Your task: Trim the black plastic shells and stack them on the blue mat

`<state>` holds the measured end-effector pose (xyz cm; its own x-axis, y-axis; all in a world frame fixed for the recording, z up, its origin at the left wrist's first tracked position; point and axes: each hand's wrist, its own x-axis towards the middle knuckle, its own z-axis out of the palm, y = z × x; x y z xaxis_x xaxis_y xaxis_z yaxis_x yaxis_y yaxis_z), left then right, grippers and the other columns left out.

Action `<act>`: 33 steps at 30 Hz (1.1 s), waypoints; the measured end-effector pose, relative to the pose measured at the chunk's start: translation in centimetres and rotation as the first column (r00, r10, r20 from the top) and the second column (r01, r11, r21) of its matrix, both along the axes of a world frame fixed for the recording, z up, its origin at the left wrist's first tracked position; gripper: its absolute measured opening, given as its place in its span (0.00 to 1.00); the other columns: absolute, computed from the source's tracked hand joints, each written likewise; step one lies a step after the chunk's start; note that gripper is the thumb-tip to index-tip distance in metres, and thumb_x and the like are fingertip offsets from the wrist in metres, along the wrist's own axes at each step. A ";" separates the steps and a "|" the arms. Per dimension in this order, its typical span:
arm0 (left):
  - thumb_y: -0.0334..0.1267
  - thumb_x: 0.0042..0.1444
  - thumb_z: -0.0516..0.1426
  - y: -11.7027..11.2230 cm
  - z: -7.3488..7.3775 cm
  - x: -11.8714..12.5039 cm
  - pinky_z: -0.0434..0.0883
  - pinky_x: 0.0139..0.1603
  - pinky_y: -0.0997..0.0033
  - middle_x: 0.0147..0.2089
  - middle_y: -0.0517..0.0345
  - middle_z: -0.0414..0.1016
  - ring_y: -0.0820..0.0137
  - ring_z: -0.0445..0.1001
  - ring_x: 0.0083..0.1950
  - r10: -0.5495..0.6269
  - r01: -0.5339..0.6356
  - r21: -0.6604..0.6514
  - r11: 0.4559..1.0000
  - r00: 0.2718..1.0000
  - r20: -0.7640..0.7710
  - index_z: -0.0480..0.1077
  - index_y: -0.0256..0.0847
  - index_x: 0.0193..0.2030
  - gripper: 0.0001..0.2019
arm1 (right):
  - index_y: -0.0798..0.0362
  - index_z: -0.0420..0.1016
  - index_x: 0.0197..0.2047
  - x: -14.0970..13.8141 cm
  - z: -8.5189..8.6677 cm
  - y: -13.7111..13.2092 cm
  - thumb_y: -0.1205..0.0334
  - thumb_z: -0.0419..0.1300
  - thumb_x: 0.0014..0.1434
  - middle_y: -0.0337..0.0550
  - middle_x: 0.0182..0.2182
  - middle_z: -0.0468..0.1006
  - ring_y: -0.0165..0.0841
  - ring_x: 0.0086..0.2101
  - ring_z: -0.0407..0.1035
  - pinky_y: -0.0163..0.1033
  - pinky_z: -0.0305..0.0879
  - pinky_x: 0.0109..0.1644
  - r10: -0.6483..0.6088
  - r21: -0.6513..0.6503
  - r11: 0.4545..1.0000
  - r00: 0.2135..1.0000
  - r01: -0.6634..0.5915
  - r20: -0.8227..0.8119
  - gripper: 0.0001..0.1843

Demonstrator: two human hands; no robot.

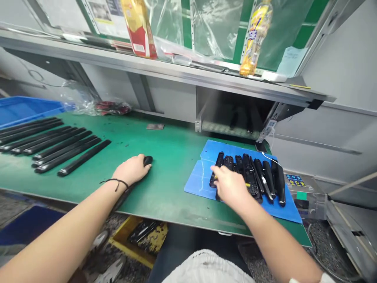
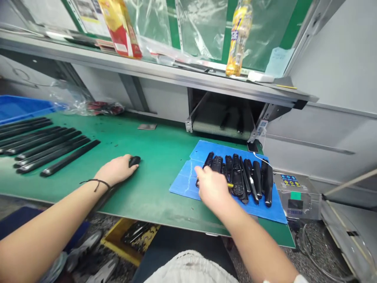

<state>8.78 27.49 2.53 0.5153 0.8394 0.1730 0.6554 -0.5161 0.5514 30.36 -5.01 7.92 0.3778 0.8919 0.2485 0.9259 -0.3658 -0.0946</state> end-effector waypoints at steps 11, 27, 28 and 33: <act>0.38 0.68 0.51 -9.1 1.6 0.3 0.67 0.64 0.47 0.56 0.35 0.72 0.48 0.70 0.60 -0.082 0.033 0.410 0.912 0.991 0.102 0.73 0.34 0.55 0.16 | 0.53 0.72 0.62 16.6 5.6 10.4 0.51 0.61 0.71 0.49 0.58 0.75 0.38 0.52 0.74 0.51 0.75 0.56 -0.187 0.217 0.959 0.982 0.182 0.003 0.21; 0.51 0.65 0.61 -25.5 -1.8 -1.2 0.74 0.45 0.59 0.45 0.45 0.79 0.60 0.78 0.42 0.087 0.660 -0.519 0.543 0.570 0.817 0.77 0.42 0.54 0.18 | 0.54 0.82 0.45 5.4 9.4 6.3 0.57 0.58 0.66 0.45 0.37 0.83 0.33 0.37 0.76 0.39 0.68 0.44 0.024 0.651 0.756 0.997 -0.064 0.070 0.14; 0.54 0.65 0.61 -25.6 -1.2 -0.5 0.75 0.47 0.58 0.51 0.42 0.79 0.58 0.78 0.46 0.110 0.708 -0.479 0.519 0.500 0.859 0.75 0.42 0.59 0.22 | 0.53 0.82 0.41 3.2 9.2 5.0 0.58 0.61 0.63 0.42 0.31 0.82 0.32 0.31 0.75 0.38 0.69 0.39 0.077 0.736 0.677 0.996 -0.018 -0.046 0.11; 0.61 0.67 0.56 -26.3 2.9 0.7 0.71 0.63 0.51 0.65 0.45 0.71 0.53 0.73 0.62 0.333 0.637 -0.264 0.725 0.012 0.943 0.68 0.52 0.67 0.28 | 0.50 0.72 0.32 -7.7 3.3 -0.9 0.52 0.63 0.63 0.38 0.21 0.78 0.30 0.19 0.68 0.34 0.62 0.24 0.270 0.507 0.816 0.592 0.279 -0.760 0.12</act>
<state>9.49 1.22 5.43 0.4071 0.8841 0.2294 -0.7459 0.1769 0.6421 22.64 -5.93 11.18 0.6602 0.7022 0.2667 0.3744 0.0001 -0.9273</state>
